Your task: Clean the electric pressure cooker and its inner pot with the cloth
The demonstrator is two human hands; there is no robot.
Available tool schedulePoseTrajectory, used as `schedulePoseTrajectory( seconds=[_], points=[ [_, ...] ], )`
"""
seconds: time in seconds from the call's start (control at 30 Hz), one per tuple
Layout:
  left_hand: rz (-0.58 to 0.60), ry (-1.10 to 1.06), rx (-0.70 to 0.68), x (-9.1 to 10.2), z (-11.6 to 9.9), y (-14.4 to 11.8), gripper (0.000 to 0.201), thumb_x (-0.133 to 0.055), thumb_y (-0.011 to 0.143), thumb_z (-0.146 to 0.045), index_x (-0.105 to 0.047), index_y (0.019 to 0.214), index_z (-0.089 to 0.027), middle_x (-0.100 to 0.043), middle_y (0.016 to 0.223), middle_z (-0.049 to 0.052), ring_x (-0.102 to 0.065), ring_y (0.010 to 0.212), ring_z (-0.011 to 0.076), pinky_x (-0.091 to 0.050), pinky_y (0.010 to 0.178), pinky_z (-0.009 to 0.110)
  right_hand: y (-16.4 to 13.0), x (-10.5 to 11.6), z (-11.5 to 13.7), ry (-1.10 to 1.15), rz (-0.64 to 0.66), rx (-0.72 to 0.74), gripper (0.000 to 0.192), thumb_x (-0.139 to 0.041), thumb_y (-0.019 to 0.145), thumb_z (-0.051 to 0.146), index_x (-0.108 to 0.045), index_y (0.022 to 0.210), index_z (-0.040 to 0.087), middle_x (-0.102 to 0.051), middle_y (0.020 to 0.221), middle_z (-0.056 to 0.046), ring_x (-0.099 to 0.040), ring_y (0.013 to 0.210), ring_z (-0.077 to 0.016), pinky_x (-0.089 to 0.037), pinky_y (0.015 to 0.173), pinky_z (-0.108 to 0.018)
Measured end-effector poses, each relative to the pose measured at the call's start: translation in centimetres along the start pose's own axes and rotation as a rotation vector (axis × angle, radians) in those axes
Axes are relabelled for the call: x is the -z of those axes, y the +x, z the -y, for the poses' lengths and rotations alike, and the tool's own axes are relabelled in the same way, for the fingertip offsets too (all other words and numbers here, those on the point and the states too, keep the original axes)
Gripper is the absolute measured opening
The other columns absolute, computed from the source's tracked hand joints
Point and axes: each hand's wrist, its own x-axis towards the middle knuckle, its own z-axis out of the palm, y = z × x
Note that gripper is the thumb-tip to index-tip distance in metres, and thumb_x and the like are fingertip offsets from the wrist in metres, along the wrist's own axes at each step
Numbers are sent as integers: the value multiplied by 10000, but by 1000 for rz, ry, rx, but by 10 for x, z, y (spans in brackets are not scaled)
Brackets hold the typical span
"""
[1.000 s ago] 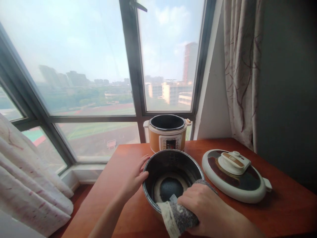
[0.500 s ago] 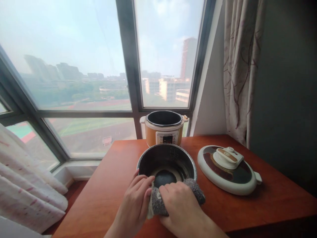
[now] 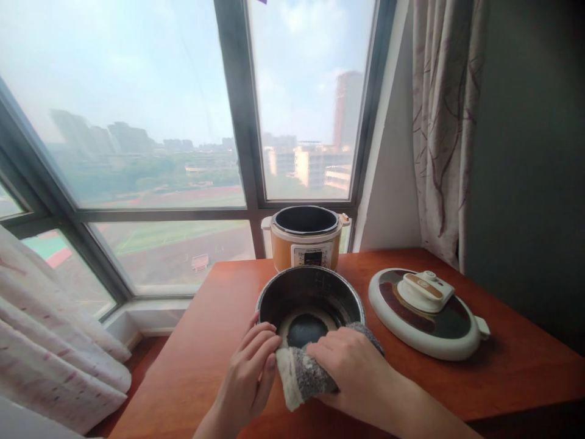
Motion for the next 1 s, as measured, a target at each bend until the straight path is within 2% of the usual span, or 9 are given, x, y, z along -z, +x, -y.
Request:
schedulePoseTrajectory(
  seconds=[0.13,0.27,0.5,0.67,0.77,0.9,1.0],
  points=[
    [64,-8,-7,2,-1,1,216,-428,877,-112,-581,999,-203,-669,923,84,-625,1039,244,-461,1081,481,-2,9,-17,0,68,51,357,-780,768,508,-634,966,249,-714,954,9,-622,885,-213,-346,740,-318],
    [91,40,-21,2,0,4,203,-421,884,-77,-562,940,-211,-654,881,57,-624,1005,211,-410,1142,495,-5,18,-36,21,99,92,353,-811,741,469,-660,974,251,-717,951,8,-625,905,-212,-366,769,-318],
    [107,100,-44,0,2,9,196,-427,912,-79,-571,923,-212,-655,868,39,-623,962,186,-340,1195,501,-8,30,-65,93,43,168,251,-744,776,301,-680,1011,238,-699,986,-6,-593,965,-186,-390,856,-294],
    [108,96,-23,-2,1,7,197,-429,906,-62,-552,925,-215,-642,868,28,-616,985,182,-340,1189,477,-10,23,-59,50,16,113,227,-724,793,316,-684,1000,231,-698,980,-18,-590,954,-209,-381,875,-330],
    [117,122,-2,-1,-5,8,200,-439,890,-54,-551,937,-212,-652,916,38,-599,1091,197,-318,1194,468,-11,15,-51,-2,31,66,286,-773,766,387,-677,981,225,-706,984,-29,-595,958,-236,-372,886,-363],
    [151,185,-35,1,-25,14,217,-482,858,-61,-576,970,-220,-678,986,35,-579,1190,220,-159,1250,518,-10,3,-31,-92,50,-19,385,-811,710,490,-653,912,202,-703,950,-48,-603,908,-264,-375,839,-388],
    [145,157,-42,-2,-43,16,186,-477,828,-76,-564,920,-212,-673,914,38,-632,1094,221,-130,1261,523,-6,-3,-10,-90,50,-49,355,-784,735,459,-643,931,199,-701,964,-50,-610,886,-266,-375,807,-388]
  ],
)
